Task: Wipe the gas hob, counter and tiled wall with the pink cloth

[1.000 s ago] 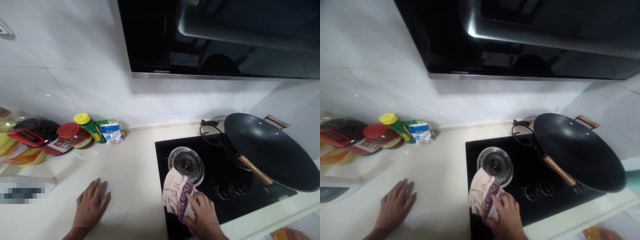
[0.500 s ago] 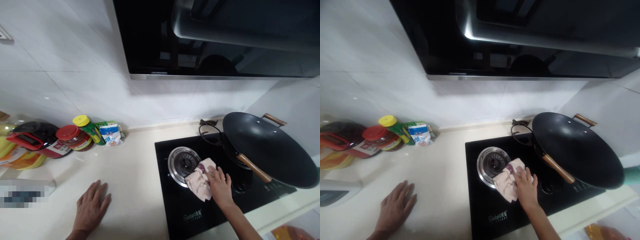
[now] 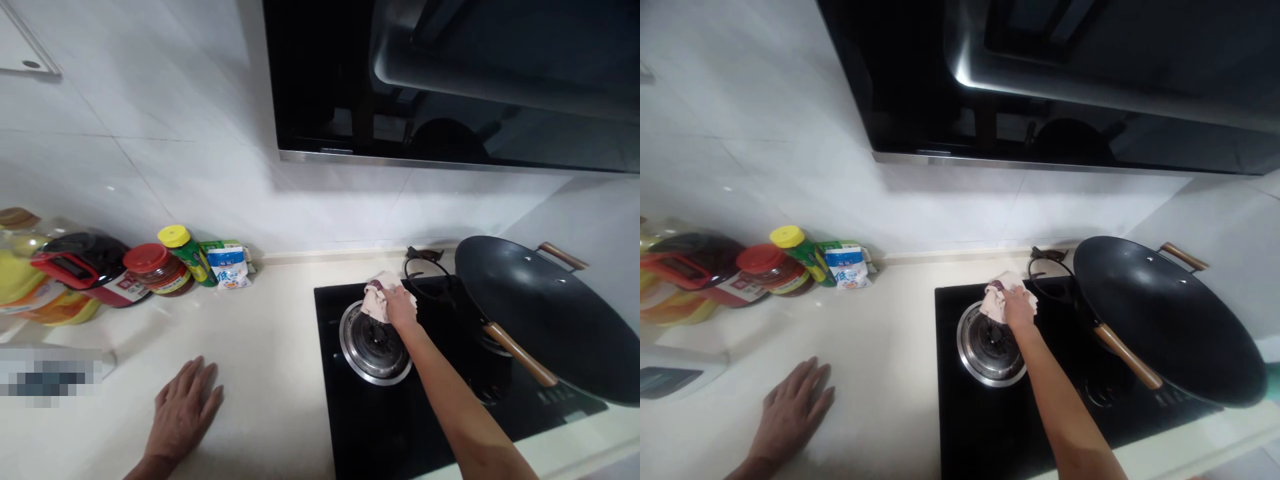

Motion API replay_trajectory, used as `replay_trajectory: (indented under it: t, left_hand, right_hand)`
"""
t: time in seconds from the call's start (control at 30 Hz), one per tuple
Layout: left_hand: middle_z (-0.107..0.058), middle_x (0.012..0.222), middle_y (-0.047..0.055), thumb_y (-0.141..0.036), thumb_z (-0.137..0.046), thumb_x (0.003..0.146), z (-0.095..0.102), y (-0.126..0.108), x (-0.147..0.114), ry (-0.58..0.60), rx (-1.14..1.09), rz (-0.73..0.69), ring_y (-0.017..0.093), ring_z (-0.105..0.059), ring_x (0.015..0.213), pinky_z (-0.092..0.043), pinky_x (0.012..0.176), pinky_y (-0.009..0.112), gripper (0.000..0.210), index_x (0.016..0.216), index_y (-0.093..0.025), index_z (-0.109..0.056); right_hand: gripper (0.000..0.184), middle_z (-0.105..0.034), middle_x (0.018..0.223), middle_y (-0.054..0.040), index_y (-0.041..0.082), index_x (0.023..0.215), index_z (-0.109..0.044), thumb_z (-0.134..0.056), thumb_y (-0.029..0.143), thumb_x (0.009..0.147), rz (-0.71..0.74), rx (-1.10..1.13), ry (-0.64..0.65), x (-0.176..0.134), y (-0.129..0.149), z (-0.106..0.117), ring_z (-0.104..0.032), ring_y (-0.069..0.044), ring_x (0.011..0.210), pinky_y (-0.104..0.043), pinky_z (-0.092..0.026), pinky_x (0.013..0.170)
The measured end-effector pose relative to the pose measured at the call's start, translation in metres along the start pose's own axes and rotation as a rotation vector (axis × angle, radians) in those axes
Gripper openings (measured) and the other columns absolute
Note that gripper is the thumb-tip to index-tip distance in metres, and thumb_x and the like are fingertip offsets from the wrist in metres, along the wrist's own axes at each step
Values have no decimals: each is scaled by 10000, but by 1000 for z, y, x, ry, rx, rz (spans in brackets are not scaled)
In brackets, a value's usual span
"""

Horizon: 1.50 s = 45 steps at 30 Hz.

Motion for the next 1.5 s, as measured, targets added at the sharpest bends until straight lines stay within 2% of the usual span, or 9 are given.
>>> replay_trajectory:
  t: [0.2,0.43,0.67,0.87,0.97,1.13,1.3,1.4,1.5]
  left_hand:
    - [-578,1525,178,-528,-413,991,3,-2,-2,-55,-8,-25,353,-490,1448,-436,1116,571,517,1334,-213,-636]
    - [-585,1525,166,-535,-432,986,6,-3,-3,-65,-1,-33,345,-511,1430,-445,1110,563,508,1322,-221,-649]
    - [-606,1502,172,-526,-432,996,8,-6,-4,-90,18,-51,353,-529,1413,-465,1086,560,510,1320,-202,-655]
    - [-605,1512,161,-520,-461,991,8,-5,-6,-98,27,-54,345,-535,1412,-470,1087,546,496,1325,-213,-662]
    - [-604,1520,150,-528,-477,984,9,-5,-7,-86,30,-49,338,-533,1416,-469,1091,537,497,1332,-227,-665]
    - [-598,1529,146,-521,-503,976,7,-6,-10,-67,26,-36,339,-521,1425,-466,1094,531,498,1348,-234,-671]
    - [-575,1553,148,-528,-532,973,1,-6,-14,-77,17,-48,335,-483,1463,-436,1125,528,509,1377,-244,-651]
    - [-566,1559,154,-515,-530,977,-1,-7,-17,-99,19,-53,334,-473,1472,-419,1137,527,505,1383,-235,-641]
    - [-566,1556,157,-502,-550,977,0,-8,-18,-128,38,-75,335,-471,1471,-413,1135,517,496,1380,-226,-635]
  right_hand:
    - [492,-459,1472,-128,382,1455,-601,-405,186,1048,223,28,5,-4,102,-6,-446,-305,1315,-372,-471,968]
    - [587,-433,1580,-128,306,1500,-575,-515,108,950,494,104,-13,-99,173,-36,-415,-331,1403,-426,-405,1133]
    - [584,-295,1713,-126,201,1308,-710,-620,645,940,479,252,77,-146,180,-47,-146,-431,1590,-594,-130,1284]
    - [518,-410,1646,-141,184,1388,-635,-624,496,975,464,125,7,-94,184,-36,-197,-388,1579,-619,-44,1277]
    - [473,-416,1633,-162,136,1409,-607,-539,389,1015,423,63,-60,-51,174,-27,-246,-360,1553,-549,-121,1272]
    - [397,-541,1478,-198,125,1326,-624,-450,280,1005,160,24,-177,27,97,-18,-440,-305,1401,-428,-305,1172]
    - [566,-518,1439,-294,49,1459,-492,-411,373,1002,-124,55,-231,87,19,-19,-461,-418,1345,-540,-332,1101]
    - [740,-394,1559,-339,72,1544,-426,-389,574,1002,-297,108,-163,105,28,-29,-349,-507,1435,-664,-269,1106]
    - [861,-268,1619,-395,39,1601,-350,-365,650,995,-256,88,-144,101,90,-37,-254,-552,1486,-749,-199,1098]
Point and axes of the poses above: each hand's wrist, its own x-axis towards the middle knuckle, its own z-axis out of the back of the hand, y = z × x, the point moved 6 cm from there along x, towards the middle knuckle
